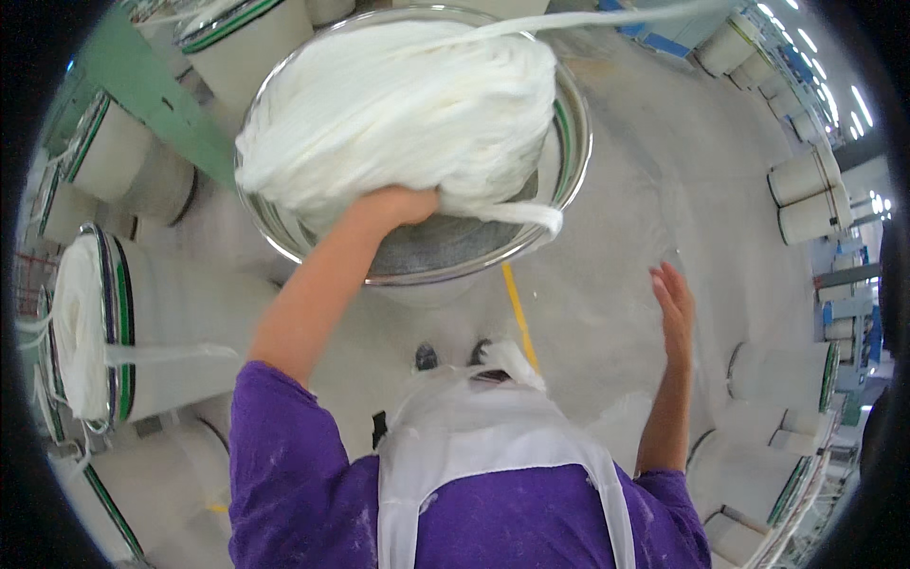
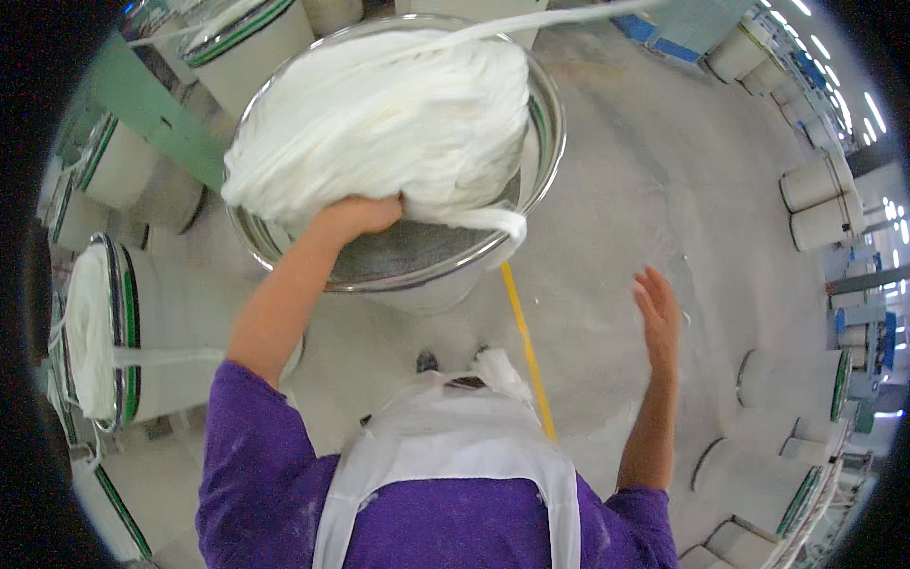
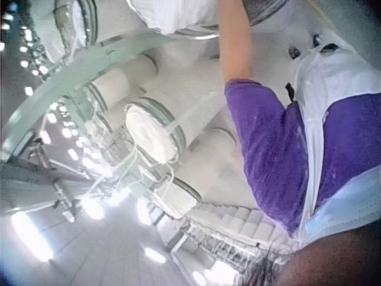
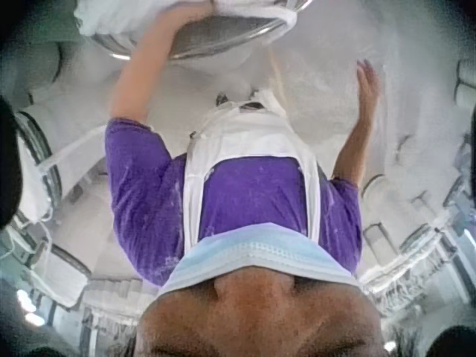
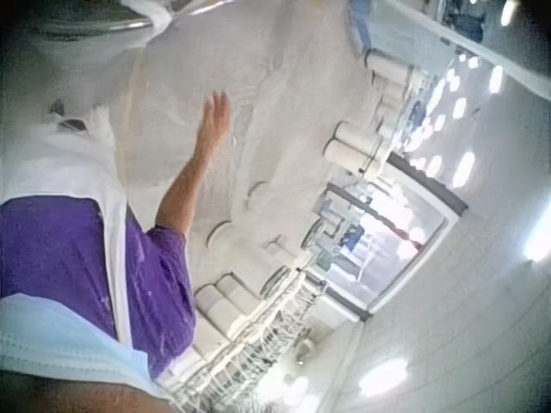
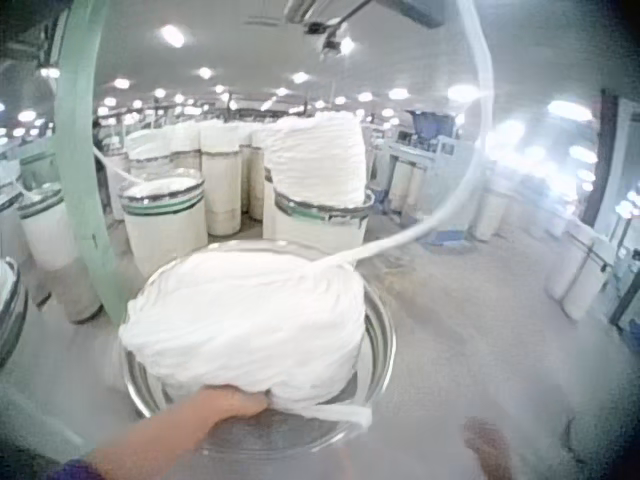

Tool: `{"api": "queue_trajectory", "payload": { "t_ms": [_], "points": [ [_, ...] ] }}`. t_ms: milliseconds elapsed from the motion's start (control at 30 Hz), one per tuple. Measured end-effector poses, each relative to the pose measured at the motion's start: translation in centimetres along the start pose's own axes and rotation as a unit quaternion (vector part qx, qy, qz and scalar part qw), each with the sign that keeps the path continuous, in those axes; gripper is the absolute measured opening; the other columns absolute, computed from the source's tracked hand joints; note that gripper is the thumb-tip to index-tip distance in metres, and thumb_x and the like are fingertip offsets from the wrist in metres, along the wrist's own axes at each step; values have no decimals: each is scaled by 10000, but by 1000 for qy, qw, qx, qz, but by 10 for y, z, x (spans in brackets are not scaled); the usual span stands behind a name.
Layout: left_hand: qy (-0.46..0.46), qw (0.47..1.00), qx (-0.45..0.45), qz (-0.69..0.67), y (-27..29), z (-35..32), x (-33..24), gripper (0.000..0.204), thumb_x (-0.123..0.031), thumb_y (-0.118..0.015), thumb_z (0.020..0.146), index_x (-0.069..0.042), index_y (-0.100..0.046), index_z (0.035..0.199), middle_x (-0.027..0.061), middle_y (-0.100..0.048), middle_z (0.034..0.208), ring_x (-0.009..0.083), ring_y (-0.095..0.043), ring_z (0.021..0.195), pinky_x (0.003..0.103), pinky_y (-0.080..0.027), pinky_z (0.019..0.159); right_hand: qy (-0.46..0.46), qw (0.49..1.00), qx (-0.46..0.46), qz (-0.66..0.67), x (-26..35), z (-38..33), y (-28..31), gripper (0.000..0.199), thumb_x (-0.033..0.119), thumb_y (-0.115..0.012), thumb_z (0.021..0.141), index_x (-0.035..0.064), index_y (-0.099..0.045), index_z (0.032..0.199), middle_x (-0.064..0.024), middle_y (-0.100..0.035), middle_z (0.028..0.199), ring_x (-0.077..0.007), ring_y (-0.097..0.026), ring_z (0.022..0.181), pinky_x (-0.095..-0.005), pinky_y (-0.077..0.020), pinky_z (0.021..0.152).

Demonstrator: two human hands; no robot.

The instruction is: The person winds white yarn into large cylindrical containers using a thin wooden stick to guide the strands. They repeatedly lift and reposition the yarn, secure it with the stick, and move between multiple containers in a factory setting.

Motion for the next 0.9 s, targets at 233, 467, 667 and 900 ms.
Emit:
{"api": "queue_trajectory", "payload": {
  "t_ms": [233, 467, 667, 900],
  "points": [
    [-9, 999, 10, 35, 0, 11, 33, 664, -423, -415, 899, -156, -290, 1493, 125, -231, 1563, 285, -209, 1437, 345, -161, 1183, 49, 992, 94, 74, 95, 12, -216, 888, 312, -728, 835, -27, -204, 1467, -221, -363, 1447, -306, -402, 1310, -401, -341, 1069],
    [-111, 982, 104, 112, 1, -12, 43, 508, -448, -453, 947, -96, -525, 1305, 161, -560, 1312, 337, -539, 1183, 371, -384, 1044, -83, 888, 415, 179, 94, -41, -223, 357, 253, -526, 991, 2, -572, 1241, -35, -671, 835, -113, -623, 880, -295, -481, 835],
    [-249, 890, -349, -157, -11, -110, -42, 229, -234, -588, 909, -37, -700, 883, 115, -662, 747, 303, -607, 625, 380, -467, 570, 19, 884, 447, 138, 40, 8, -153, 407, 258, -609, 950, 19, -553, 1274, -81, -684, 1027, -150, -627, 986, -312, -478, 887],
    [-406, 838, -338, -139, -94, -77, -226, 124, -177, -661, 854, -78, -703, 915, 81, -643, 702, 248, -613, 608, 353, -454, 522, -1, 914, 402, 50, -43, 115, -17, 412, 234, -649, 920, 20, -564, 1263, -127, -682, 1089, -190, -640, 1024, -340, -489, 903]
  ]
}}
Point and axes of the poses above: each hand's wrist, its own z-axis towards the middle knuckle, its own y-axis out of the back of the hand, x = y × z, the point moved 4 cm from there along z, towards the middle knuckle
